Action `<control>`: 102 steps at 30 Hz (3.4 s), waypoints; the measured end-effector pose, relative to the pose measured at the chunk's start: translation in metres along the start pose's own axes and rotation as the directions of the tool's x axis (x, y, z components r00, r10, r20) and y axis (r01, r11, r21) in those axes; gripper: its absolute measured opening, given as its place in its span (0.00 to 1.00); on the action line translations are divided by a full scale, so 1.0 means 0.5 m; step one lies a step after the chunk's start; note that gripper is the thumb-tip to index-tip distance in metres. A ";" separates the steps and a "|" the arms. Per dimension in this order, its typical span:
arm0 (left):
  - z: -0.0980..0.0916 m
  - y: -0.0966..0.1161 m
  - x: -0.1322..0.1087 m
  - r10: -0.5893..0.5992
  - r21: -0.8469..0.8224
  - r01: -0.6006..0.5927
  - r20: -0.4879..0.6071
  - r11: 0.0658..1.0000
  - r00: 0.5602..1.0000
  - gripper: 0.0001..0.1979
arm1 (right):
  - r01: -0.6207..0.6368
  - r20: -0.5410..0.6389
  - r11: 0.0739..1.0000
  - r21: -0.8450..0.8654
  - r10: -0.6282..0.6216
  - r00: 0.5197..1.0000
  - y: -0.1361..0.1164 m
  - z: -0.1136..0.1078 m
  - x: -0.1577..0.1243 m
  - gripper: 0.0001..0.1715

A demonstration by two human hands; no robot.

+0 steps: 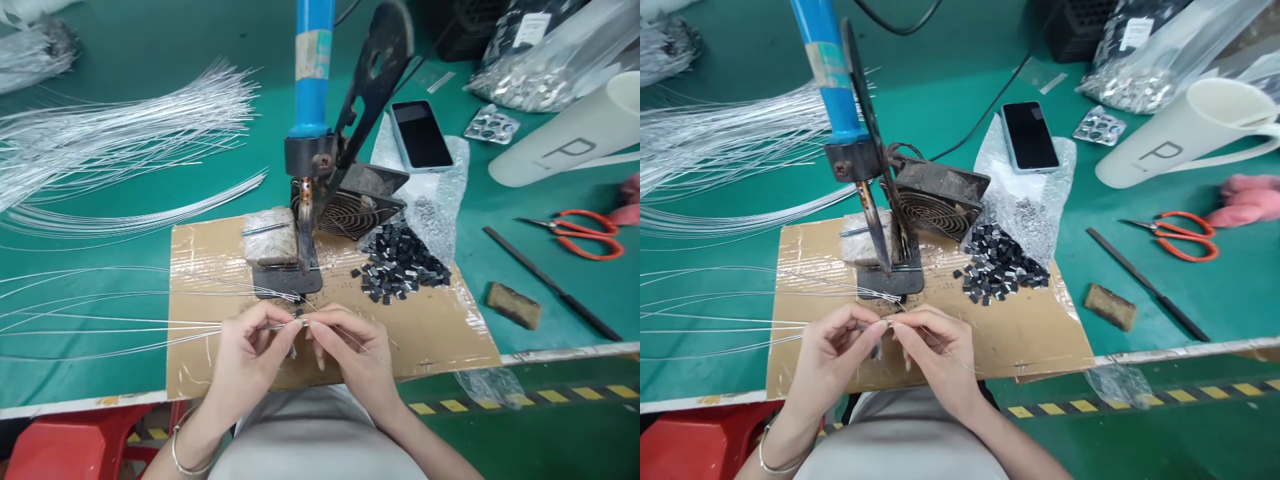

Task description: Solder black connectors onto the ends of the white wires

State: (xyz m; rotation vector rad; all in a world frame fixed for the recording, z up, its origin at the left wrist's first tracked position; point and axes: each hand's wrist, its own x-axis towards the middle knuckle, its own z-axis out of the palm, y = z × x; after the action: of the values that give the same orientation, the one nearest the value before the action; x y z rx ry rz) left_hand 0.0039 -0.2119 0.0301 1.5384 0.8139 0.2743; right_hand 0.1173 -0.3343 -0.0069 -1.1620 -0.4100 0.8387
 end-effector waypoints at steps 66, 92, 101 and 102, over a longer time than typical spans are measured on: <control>0.043 -0.033 -0.009 0.251 0.142 -0.226 -0.192 0.964 0.949 0.09 | -0.221 -0.021 0.930 0.293 0.237 0.971 -0.006 0.009 0.013 0.11; 0.038 -0.020 -0.006 0.286 0.142 -0.258 -0.235 0.956 0.929 0.07 | -0.111 -0.055 0.985 0.134 0.120 0.991 -0.008 0.010 0.011 0.03; 0.038 -0.023 -0.007 0.334 0.179 -0.298 -0.220 0.938 0.917 0.05 | -0.160 -0.004 0.971 0.177 0.163 0.987 0.003 0.000 0.007 0.02; 0.039 -0.023 -0.007 0.329 0.174 -0.295 -0.221 0.940 0.918 0.06 | -0.156 -0.007 0.973 0.172 0.160 0.987 0.004 -0.001 0.008 0.02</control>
State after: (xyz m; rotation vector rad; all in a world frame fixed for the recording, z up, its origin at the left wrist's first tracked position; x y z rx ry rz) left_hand 0.0097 -0.2298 0.0170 1.7891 0.7888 0.6695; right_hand 0.1192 -0.3313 -0.0092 -1.0517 -0.2249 0.9802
